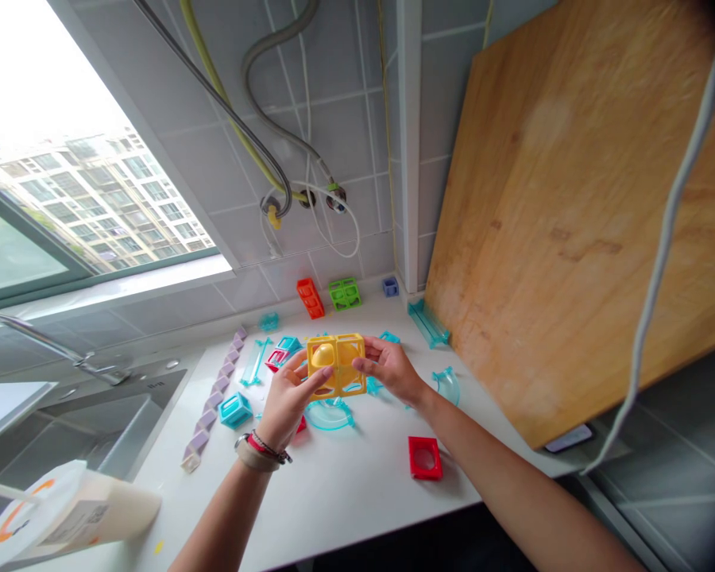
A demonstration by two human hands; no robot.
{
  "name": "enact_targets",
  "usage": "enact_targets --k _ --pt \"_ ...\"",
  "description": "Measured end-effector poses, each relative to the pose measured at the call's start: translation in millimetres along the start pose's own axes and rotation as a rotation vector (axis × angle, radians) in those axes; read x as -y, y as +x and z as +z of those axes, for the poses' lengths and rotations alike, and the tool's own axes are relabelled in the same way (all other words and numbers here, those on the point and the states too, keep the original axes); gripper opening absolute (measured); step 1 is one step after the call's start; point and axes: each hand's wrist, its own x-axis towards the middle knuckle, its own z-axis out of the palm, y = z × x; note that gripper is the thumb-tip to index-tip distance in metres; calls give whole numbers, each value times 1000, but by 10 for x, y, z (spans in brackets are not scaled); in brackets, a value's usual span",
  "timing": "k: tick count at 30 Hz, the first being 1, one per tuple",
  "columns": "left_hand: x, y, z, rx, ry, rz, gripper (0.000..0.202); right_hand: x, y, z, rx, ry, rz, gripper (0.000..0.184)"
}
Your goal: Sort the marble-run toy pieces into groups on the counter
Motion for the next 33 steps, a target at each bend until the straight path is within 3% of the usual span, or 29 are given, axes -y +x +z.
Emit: enact_targets --k 5,19,27,33 --pt "27 -25 -11 -3 0 -3 60 18 -15 31 -12 76 100 62" --pt "11 -59 -10 -4 17 -1 66 54 -16 48 29 89 140 59" --pt "-41 -88 45 0 -33 -32 56 -13 -5 27 21 51 95 64" --pt "-5 -126 77 -71 36 -2 56 -53 -7 5 82 -100 22 64"
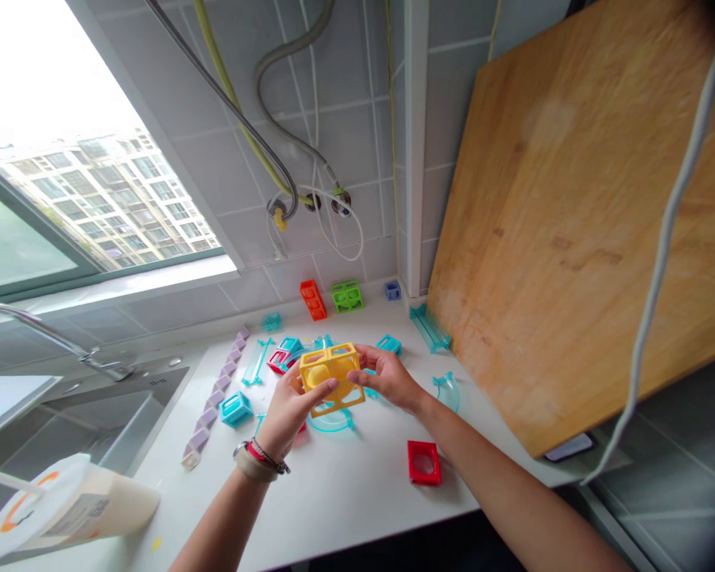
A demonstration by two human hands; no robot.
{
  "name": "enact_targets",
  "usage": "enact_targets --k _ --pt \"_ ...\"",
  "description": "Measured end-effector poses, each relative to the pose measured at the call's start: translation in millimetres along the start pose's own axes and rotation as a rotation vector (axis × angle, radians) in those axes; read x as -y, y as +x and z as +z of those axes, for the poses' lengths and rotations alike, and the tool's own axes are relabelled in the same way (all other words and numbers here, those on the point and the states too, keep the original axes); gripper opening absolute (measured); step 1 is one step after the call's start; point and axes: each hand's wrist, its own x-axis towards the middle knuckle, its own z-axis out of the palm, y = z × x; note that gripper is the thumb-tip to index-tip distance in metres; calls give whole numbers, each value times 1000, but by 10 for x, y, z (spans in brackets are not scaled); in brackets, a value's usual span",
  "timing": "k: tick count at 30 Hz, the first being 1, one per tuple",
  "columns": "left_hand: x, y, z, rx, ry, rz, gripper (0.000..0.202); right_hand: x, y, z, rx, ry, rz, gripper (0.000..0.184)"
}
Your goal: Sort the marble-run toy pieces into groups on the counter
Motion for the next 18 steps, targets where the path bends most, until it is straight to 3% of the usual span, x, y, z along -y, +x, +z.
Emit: enact_targets --k 6,11,14,18 --pt "7 -2 -21 17 35 -1 59 43 -19 -14 65 -19 27 57" --pt "16 -40 -24 -5 24 54 61 -17 -32 -20 32 -15 37 69" --pt "60 -120 -40 -3 49 91 68 -9 -51 -46 29 -82 -13 81" --pt "98 -331 -64 16 212 173 74 258 -101 -35 74 -337 -171 73"
